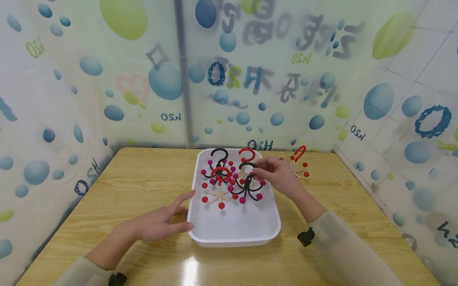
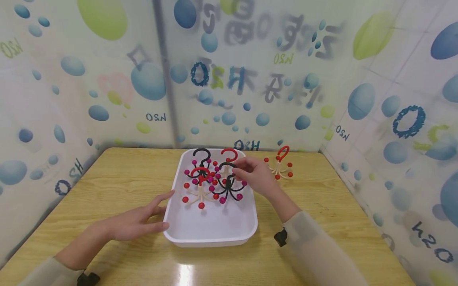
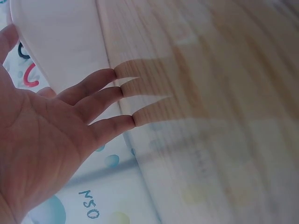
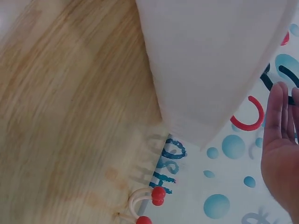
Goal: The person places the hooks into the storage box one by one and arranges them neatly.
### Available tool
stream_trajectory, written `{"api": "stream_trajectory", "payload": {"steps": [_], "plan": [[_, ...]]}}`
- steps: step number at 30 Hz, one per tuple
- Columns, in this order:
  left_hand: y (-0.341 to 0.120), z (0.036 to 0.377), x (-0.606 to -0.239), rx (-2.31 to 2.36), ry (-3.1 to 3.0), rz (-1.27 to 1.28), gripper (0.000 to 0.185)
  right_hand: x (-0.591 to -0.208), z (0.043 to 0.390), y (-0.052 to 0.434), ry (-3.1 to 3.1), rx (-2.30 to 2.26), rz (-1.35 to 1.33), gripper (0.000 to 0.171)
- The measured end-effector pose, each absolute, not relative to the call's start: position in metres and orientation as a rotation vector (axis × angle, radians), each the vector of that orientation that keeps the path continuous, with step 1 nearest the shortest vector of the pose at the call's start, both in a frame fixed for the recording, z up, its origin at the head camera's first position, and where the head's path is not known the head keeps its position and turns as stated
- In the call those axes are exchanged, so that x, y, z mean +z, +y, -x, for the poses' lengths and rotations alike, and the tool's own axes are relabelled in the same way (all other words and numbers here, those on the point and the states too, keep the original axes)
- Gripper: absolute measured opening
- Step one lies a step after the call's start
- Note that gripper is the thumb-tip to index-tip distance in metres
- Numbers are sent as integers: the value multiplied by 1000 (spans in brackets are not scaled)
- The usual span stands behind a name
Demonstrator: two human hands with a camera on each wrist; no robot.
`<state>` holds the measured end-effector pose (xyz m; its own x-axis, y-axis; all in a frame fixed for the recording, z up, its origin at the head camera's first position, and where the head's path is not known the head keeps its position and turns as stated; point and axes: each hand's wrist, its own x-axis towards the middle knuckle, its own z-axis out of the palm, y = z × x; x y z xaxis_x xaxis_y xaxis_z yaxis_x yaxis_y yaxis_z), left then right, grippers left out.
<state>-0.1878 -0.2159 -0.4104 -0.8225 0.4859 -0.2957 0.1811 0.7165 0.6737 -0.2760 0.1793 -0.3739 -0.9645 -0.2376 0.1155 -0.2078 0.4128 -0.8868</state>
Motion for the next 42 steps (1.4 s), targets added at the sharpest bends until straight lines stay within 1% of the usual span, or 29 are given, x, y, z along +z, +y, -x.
{"api": "stream_trajectory", "payload": {"steps": [7, 21, 33, 39, 42], "plan": [[-216, 187, -411, 896, 2480, -540, 95, -380, 277, 183, 2578, -1628, 430, 24], [-216, 189, -412, 900, 2480, -536, 95, -384, 284, 192, 2562, -1579, 378, 33], [-215, 188, -411, 900, 2468, -508, 95, -383, 281, 195, 2605, -1539, 315, 32], [-215, 188, -411, 911, 2460, -505, 95, -383, 279, 205, 2624, -1535, 354, 32], [-215, 188, -411, 909, 2460, -504, 96, -383, 278, 212, 2631, -1538, 359, 35]]}}
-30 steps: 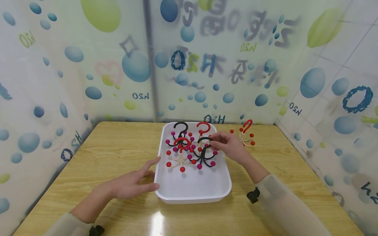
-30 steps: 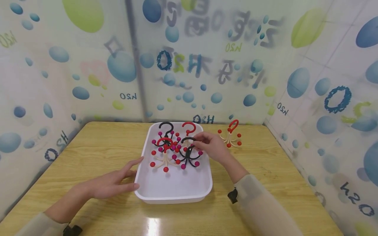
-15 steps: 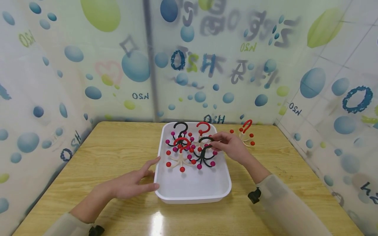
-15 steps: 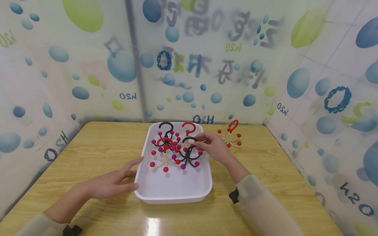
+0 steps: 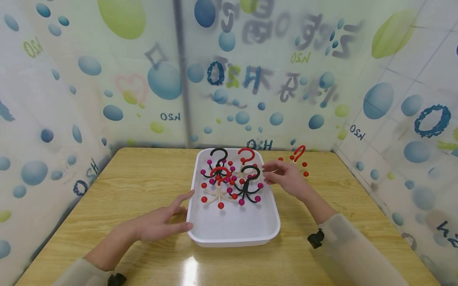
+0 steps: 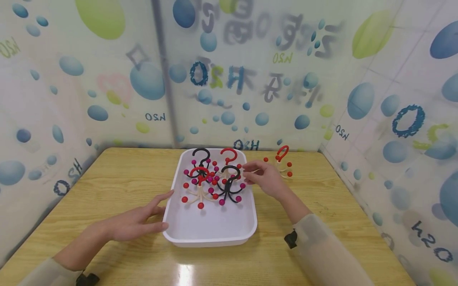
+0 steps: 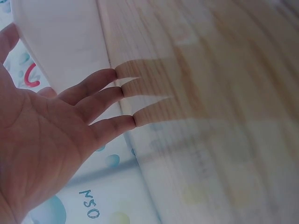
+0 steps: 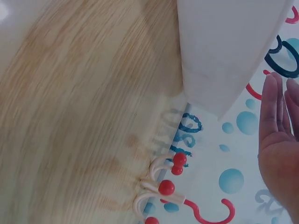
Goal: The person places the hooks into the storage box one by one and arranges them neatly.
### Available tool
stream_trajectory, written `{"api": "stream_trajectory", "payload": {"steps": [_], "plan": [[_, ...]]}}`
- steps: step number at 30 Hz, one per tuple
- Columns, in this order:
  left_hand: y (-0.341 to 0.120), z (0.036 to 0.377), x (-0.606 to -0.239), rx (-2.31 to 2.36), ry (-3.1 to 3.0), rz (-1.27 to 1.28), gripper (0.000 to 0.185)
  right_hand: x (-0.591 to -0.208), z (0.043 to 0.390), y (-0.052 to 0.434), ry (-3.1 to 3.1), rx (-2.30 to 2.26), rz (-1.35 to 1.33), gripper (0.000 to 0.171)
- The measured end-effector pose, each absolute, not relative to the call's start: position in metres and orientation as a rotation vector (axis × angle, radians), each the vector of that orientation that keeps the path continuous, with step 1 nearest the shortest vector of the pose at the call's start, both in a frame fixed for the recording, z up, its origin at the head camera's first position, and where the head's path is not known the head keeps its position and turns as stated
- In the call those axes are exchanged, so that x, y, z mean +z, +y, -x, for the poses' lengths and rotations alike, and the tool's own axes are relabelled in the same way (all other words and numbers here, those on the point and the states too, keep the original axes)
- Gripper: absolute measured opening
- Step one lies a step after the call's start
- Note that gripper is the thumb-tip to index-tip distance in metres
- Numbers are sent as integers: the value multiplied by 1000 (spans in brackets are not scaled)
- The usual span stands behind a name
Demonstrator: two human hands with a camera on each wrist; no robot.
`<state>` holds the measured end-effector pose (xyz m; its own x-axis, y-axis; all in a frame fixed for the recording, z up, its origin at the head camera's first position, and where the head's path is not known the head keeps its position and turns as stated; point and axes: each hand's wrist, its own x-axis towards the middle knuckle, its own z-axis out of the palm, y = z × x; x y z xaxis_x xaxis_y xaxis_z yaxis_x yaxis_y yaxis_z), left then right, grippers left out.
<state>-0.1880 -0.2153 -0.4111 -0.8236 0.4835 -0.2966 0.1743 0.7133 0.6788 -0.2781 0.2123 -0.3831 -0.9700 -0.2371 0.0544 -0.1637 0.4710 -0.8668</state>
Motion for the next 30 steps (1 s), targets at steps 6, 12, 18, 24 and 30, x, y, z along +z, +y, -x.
{"api": "stream_trajectory", "payload": {"steps": [6, 12, 18, 24, 30], "plan": [[-215, 188, -411, 904, 2466, -504, 95, -384, 276, 231, 2619, -1583, 282, 39], [-215, 188, -411, 899, 2469, -501, 95, -384, 274, 258, 2648, -1587, 301, 42], [-215, 188, -411, 897, 2464, -496, 95, -380, 275, 288, 2713, -1588, 305, 45], [-215, 189, -411, 910, 2454, -497, 95, -375, 281, 319, 2768, -1608, 247, 47], [-215, 189, -411, 923, 2453, -513, 95, -375, 293, 341, 2756, -1677, 233, 49]]}}
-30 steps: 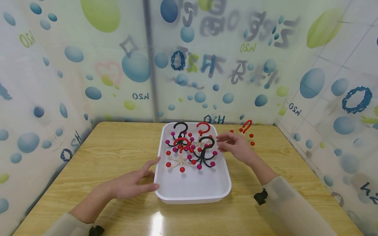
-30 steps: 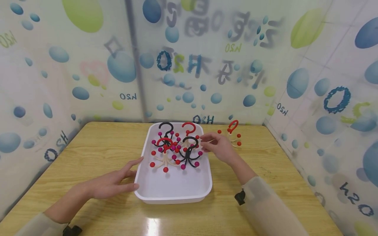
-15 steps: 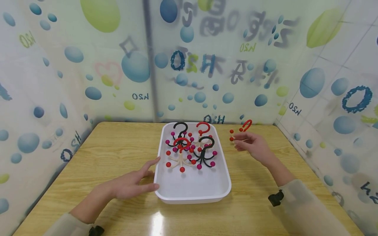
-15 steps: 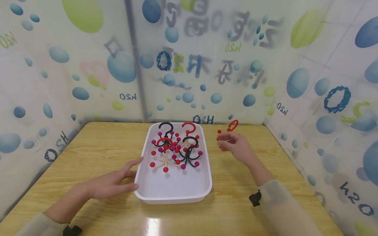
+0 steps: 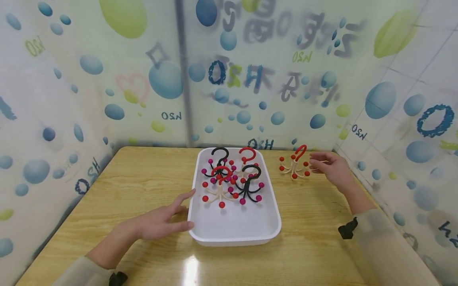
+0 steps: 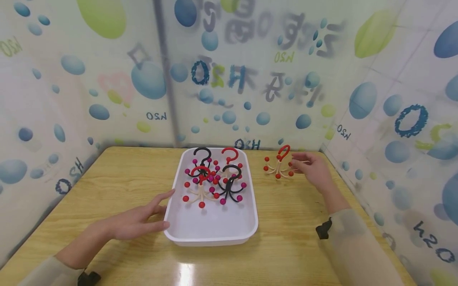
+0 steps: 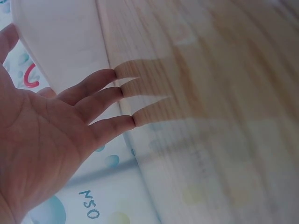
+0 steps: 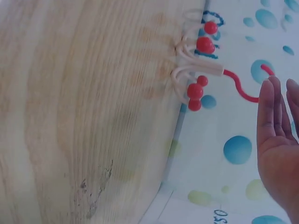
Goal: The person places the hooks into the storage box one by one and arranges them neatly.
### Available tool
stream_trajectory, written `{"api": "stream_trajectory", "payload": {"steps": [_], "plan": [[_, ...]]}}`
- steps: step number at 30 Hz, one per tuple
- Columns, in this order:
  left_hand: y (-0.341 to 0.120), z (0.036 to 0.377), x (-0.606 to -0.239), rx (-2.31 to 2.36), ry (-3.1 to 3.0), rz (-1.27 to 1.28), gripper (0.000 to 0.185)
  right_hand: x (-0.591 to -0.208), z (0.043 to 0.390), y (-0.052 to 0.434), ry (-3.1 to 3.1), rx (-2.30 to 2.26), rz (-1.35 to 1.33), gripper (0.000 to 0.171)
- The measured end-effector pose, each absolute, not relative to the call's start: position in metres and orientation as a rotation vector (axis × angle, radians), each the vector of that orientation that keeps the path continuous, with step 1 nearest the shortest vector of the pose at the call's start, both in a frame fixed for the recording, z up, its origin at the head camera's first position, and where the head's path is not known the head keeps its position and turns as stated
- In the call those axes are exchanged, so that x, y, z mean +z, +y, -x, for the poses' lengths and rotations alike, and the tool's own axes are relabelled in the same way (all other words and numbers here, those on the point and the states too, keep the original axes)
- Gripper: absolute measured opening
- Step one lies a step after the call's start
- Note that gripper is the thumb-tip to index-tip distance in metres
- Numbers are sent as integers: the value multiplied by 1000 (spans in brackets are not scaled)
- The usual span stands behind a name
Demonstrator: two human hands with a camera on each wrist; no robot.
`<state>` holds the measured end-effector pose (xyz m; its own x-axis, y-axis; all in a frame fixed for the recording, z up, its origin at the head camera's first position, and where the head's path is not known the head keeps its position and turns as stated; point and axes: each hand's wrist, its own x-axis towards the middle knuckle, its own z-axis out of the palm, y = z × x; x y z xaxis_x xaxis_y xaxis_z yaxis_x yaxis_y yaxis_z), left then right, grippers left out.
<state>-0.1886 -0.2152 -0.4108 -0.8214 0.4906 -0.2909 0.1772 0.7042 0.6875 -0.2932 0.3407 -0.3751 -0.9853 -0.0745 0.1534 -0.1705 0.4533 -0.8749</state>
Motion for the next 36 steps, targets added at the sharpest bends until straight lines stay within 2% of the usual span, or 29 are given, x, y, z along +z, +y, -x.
{"api": "stream_trajectory", "payload": {"steps": [9, 19, 25, 36], "plan": [[-216, 187, -411, 926, 2466, -536, 95, -373, 317, 345, -2619, 1524, -138, 54], [-216, 187, -411, 926, 2468, -532, 95, -383, 344, 344, -2669, 1559, -196, 58], [-215, 188, -410, 918, 2470, -531, 94, -388, 346, 340, -2642, 1637, -209, 59], [-215, 188, -409, 914, 2480, -548, 94, -392, 344, 338, -2562, 1618, -78, 55]]}}
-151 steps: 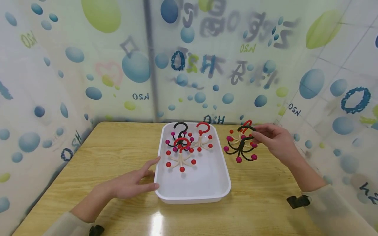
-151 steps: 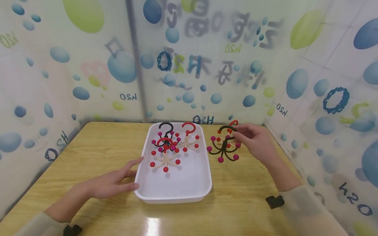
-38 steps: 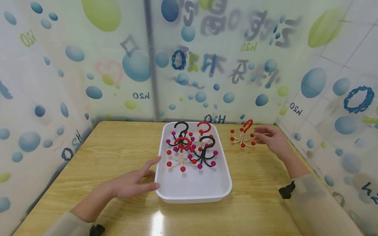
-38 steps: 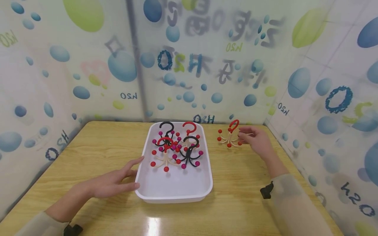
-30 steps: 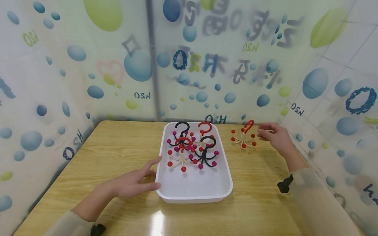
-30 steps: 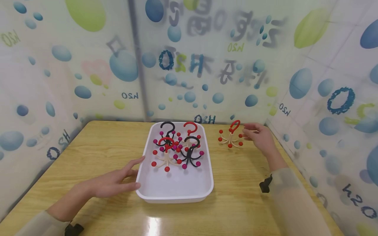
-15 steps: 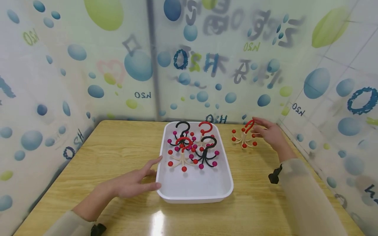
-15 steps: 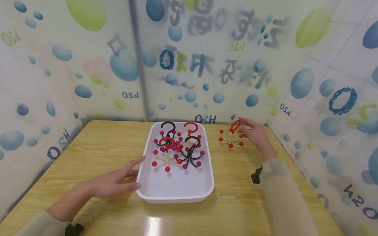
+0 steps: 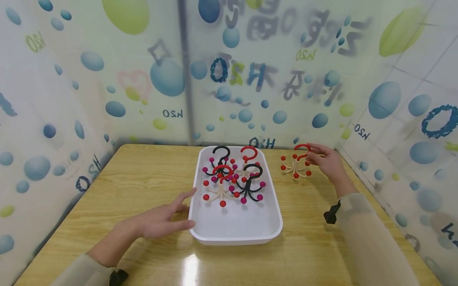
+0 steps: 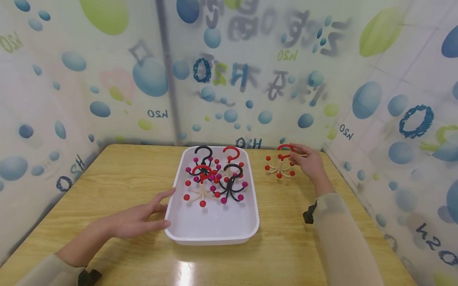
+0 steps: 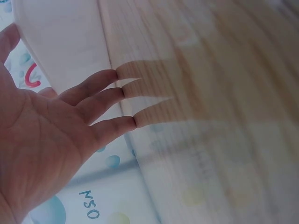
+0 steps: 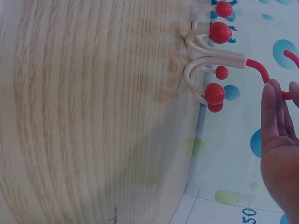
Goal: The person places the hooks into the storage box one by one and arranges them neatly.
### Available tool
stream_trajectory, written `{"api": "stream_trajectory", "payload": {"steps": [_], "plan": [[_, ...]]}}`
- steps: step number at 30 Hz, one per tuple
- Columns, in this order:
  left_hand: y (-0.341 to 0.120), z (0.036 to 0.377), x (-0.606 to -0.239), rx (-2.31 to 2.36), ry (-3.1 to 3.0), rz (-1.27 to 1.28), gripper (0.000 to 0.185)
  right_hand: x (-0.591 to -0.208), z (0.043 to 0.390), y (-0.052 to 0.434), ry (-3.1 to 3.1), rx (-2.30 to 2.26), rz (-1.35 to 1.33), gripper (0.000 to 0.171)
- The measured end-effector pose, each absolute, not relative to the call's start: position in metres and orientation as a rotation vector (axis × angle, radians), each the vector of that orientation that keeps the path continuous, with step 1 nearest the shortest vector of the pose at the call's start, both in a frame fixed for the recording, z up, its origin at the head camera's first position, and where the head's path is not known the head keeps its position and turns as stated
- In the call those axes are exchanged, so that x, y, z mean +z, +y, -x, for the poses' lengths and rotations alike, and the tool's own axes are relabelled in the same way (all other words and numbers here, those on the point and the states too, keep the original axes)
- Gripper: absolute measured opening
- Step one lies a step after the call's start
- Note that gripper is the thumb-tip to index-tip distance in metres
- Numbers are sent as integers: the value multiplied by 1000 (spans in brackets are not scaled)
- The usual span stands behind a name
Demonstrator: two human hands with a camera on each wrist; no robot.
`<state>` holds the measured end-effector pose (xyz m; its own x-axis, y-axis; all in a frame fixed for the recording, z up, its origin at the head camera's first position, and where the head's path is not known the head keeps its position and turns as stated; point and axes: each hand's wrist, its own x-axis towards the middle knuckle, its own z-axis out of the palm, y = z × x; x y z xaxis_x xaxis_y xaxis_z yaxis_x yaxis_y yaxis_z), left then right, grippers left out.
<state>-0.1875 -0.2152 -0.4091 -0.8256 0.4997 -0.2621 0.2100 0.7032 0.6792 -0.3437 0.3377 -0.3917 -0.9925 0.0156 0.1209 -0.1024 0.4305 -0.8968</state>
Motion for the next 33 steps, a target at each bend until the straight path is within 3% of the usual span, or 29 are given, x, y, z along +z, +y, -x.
{"api": "stream_trajectory", "payload": {"steps": [18, 27, 33], "plan": [[-217, 189, -411, 910, 2473, -537, 94, -390, 330, 340, -2559, 1533, -82, 52], [-216, 191, -410, 899, 2472, -533, 95, -367, 294, 342, -2520, 1544, -119, 48], [-216, 190, -410, 901, 2467, -524, 95, -349, 261, 338, -2440, 1640, -184, 29]]}}
